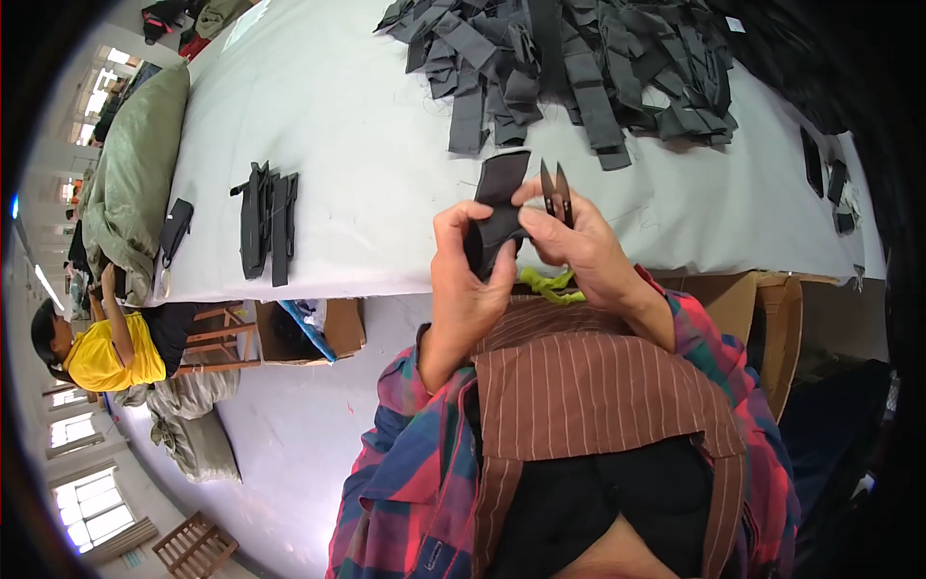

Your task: Trimming excess threads and processing fabric strips with a small hand tool in a workshop environment.

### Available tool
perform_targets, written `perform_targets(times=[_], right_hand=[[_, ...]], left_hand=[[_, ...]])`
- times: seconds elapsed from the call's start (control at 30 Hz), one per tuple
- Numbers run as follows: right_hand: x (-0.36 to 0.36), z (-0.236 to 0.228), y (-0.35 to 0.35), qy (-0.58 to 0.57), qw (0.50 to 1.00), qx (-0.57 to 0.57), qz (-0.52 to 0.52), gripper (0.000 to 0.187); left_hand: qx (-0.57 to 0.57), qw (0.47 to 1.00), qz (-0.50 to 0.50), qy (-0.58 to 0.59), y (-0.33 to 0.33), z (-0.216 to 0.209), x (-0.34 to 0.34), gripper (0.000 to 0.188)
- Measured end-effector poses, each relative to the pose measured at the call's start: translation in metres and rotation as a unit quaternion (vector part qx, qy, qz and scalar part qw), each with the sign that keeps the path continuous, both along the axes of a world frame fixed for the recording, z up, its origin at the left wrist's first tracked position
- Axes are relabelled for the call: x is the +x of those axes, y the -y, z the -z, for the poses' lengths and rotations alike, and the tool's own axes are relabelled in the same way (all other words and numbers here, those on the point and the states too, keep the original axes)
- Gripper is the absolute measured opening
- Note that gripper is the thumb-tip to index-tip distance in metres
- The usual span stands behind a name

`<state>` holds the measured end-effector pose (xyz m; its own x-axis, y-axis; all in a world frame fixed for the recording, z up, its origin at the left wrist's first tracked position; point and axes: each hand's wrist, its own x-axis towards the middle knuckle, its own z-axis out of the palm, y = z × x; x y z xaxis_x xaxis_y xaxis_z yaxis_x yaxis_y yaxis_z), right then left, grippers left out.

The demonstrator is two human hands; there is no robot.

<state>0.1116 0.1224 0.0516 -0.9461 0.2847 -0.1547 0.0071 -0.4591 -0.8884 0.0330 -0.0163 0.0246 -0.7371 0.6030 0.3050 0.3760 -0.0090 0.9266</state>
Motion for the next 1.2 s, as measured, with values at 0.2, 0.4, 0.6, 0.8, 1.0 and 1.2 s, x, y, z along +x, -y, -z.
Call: perform_targets(times=[0.2,0.4,0.6,0.8,1.0,1.2], right_hand=[[-0.01,-0.018,-0.008,-0.15,0.863,0.459,0.15,0.025],[0.0,0.001,-0.013,-0.125,0.772,0.615,0.099,0.032],[0.005,0.015,-0.009,-0.14,0.75,0.645,0.047,0.034],[0.009,0.016,-0.002,-0.163,0.7,0.692,0.061,0.029],[0.009,0.021,-0.002,-0.108,0.68,0.724,0.041,0.021],[0.01,0.027,-0.005,-0.054,0.801,0.589,0.096,0.026]], left_hand=[[0.075,0.983,-0.093,-0.14,-0.019,-0.03,-0.017,0.059],[0.131,0.866,0.128,0.466,0.008,-0.008,-0.027,0.041],[0.203,0.83,0.113,0.506,0.004,0.003,-0.037,0.042],[0.133,0.889,0.099,0.426,-0.008,-0.002,-0.035,0.052],[0.192,0.891,-0.064,0.406,-0.016,0.002,-0.028,0.056],[0.196,0.864,-0.033,0.463,-0.016,0.003,-0.024,0.065]])
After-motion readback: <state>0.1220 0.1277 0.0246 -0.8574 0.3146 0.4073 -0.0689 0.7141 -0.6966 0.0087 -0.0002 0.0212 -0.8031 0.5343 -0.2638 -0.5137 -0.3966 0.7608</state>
